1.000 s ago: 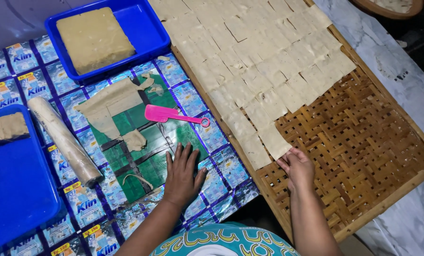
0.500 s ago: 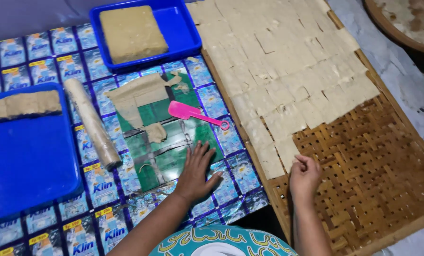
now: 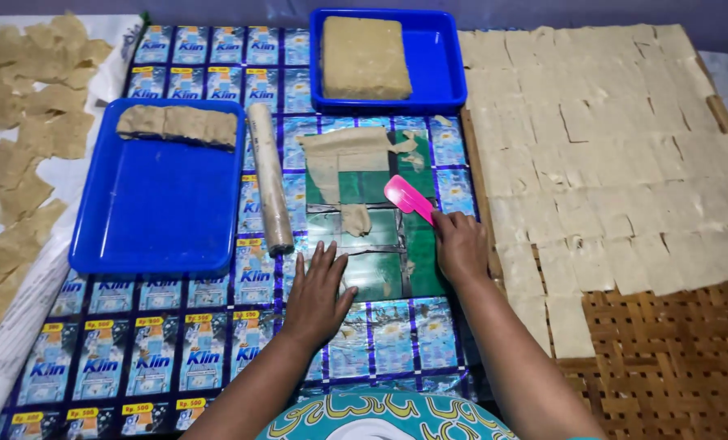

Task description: Flattening sheets of dough with a pipe and cutting them into squares using a plastic scraper tool.

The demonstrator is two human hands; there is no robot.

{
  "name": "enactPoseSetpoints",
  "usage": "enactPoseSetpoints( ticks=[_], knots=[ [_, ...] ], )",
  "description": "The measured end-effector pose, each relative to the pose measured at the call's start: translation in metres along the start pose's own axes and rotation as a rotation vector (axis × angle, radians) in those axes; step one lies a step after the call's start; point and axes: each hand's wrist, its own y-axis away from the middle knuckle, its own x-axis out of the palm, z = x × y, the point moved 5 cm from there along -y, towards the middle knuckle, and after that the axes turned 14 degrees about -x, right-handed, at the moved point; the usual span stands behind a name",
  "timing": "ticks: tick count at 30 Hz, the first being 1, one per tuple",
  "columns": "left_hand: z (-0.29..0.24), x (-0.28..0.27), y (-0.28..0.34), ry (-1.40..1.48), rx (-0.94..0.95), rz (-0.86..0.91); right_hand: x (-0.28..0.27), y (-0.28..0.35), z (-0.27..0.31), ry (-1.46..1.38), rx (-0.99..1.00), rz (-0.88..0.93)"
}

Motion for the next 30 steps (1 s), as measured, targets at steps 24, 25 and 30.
enactPoseSetpoints(
  ticks=[24, 25, 30],
  knots=[
    [0.010, -0.009, -0.007, -0.045, -0.171, 0.194, -0.078, -0.100, 0.009, -0.364, 0.054, 0.430],
    [0.010, -0.010, -0.007, -0.046, -0.172, 0.192, -0.072, -0.101, -0.002, -0.365, 0.052, 0.429],
    [0.009, -0.014, -0.008, 0.025, -0.173, 0.231, -0.061, -0.109, -0.028, 0.106, -0.062, 0.614]
  ],
)
